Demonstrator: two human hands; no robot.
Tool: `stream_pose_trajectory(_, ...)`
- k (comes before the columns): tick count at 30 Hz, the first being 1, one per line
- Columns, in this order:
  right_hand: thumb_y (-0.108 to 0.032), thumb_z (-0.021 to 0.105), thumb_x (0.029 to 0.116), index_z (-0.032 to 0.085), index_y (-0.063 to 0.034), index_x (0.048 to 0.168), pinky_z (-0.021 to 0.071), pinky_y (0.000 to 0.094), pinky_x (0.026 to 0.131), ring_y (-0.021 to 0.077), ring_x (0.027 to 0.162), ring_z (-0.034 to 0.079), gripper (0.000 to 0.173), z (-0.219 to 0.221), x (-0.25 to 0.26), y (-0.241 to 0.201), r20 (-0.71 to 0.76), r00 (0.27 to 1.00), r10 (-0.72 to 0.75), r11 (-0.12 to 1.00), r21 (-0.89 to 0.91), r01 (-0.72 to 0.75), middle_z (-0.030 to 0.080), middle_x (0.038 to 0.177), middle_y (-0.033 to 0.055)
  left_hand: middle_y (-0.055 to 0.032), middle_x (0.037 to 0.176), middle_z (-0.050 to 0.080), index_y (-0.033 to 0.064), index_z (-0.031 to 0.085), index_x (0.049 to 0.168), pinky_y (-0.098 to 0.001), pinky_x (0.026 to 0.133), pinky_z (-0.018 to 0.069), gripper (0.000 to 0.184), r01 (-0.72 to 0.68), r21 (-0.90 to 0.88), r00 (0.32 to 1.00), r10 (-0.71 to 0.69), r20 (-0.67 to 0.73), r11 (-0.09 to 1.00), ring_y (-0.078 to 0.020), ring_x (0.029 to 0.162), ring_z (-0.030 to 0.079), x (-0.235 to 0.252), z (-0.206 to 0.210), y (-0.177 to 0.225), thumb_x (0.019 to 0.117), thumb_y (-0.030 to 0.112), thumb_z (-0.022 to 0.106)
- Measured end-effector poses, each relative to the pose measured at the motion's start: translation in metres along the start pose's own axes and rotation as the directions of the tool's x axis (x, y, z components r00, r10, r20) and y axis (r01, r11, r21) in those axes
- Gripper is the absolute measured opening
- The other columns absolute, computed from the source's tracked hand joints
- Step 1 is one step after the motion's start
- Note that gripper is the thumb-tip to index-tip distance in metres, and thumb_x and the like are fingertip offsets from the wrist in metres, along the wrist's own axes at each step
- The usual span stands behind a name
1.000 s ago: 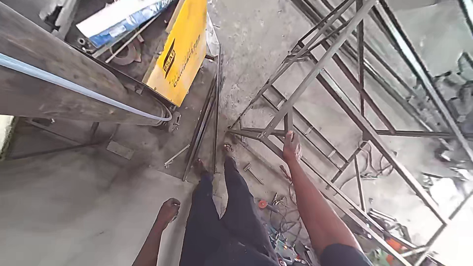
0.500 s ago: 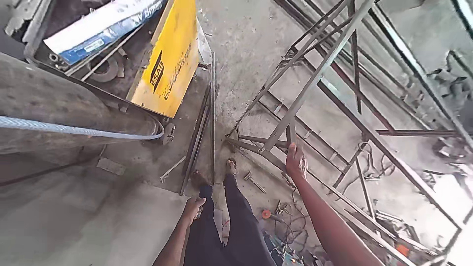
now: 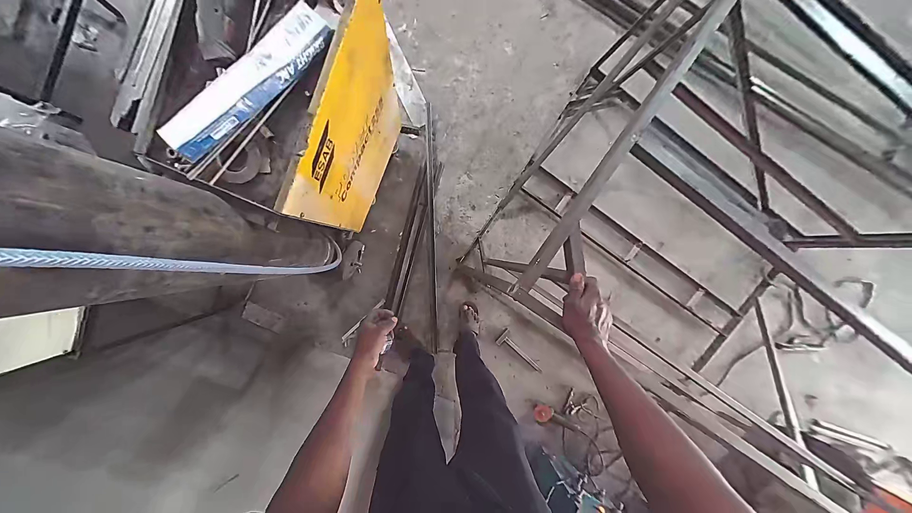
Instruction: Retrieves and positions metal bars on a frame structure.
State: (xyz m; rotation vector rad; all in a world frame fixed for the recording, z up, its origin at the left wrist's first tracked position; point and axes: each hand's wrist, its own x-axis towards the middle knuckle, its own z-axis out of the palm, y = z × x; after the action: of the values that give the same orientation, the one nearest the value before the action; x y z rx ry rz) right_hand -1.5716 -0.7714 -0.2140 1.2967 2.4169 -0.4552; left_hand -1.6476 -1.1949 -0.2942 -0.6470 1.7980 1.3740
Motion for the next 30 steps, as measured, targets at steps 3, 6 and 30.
stream_pose_trajectory(3,-0.058,0.015,0.1075,0.059,-0.0094,0.129,0.0522,0.0628,0.084,0.0412,0.100,0.070,0.069,-0.004,-0.002,-0.003,0.013,1.000,0.023,1.000,-0.008,-0.023,0.071,0.103,0.0210,-0.0092,0.091,0.068,0.0013,0.064,0.117,-0.0292,0.057,0.0508,0.022,0.067,0.122,0.998,-0.068,-0.003,0.990,-0.0140,0.064,0.059,0.002,0.005,-0.015,0.0974,0.011,0.068)
stream_pose_trajectory(6,-0.062,0.013,0.1060,0.059,-0.0101,0.126,0.0530,0.0629,0.083,0.0418,0.099,0.070,0.072,-0.005,-0.001,-0.002,0.021,0.999,0.040,0.999,-0.032,-0.039,0.071,0.100,0.0206,-0.0130,0.095,0.067,0.0007,0.064,0.118,-0.0379,0.066,0.0550,0.027,0.124,0.268,0.990,-0.138,0.035,0.956,-0.0199,0.072,0.062,0.001,0.014,-0.047,0.0952,0.014,0.070)
stream_pose_trajectory(30,-0.059,0.028,0.1079,0.062,-0.0220,0.130,0.0582,0.0576,0.070,0.0315,0.085,0.072,0.055,-0.001,-0.001,0.018,-0.092,0.996,-0.012,0.996,0.087,0.020,0.074,0.097,0.0098,-0.0020,0.078,0.064,0.0080,0.064,0.104,-0.0342,0.060,0.0558,0.020,0.368,-0.045,0.916,-0.353,0.189,0.929,-0.0127,0.065,0.062,-0.070,0.031,-0.144,0.0999,0.028,0.061)
